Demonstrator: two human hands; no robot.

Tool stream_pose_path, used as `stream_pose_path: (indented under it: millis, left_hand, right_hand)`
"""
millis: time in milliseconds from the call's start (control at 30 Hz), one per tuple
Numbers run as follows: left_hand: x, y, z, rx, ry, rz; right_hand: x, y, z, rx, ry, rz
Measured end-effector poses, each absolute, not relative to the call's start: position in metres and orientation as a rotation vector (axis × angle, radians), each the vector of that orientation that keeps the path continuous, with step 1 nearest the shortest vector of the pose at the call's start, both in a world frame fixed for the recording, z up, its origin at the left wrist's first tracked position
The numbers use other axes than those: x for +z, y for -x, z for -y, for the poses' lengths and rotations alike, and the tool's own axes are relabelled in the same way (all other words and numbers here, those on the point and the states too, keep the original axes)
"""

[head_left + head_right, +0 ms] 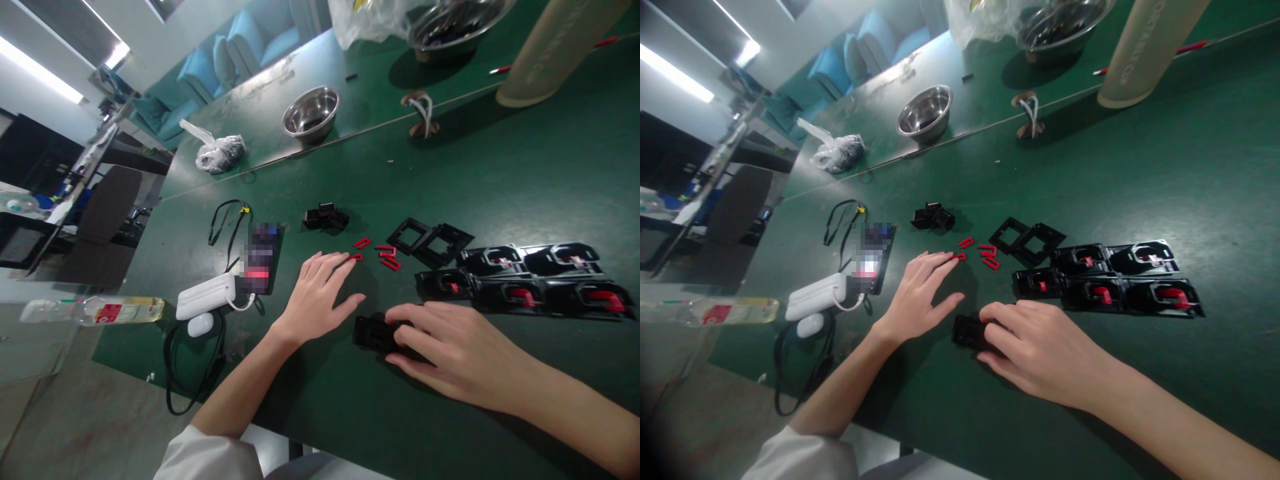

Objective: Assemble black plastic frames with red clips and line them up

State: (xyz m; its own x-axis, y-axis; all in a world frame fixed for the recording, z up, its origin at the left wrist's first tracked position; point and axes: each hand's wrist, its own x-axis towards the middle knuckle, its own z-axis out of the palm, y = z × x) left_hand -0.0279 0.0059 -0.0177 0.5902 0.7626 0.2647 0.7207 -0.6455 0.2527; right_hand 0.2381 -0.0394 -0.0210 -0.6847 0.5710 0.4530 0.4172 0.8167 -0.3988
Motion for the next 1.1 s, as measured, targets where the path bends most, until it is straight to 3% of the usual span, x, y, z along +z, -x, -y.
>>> stream_pose_path:
  millis: [467, 1100]
  left_hand:
    - [-0.0157, 0.0252, -0.0052, 0.739, -2.678, -1.244]
    - [-0.0166, 0.0249, -0.0056, 0.751, -2.652, -1.238]
  right_hand:
    - [-0.0239, -0.2370, 0.0398, 0.330, 0.747, 2.419]
    - [-0.0223, -0.2375, 0.0398, 0.350, 0.755, 2.421]
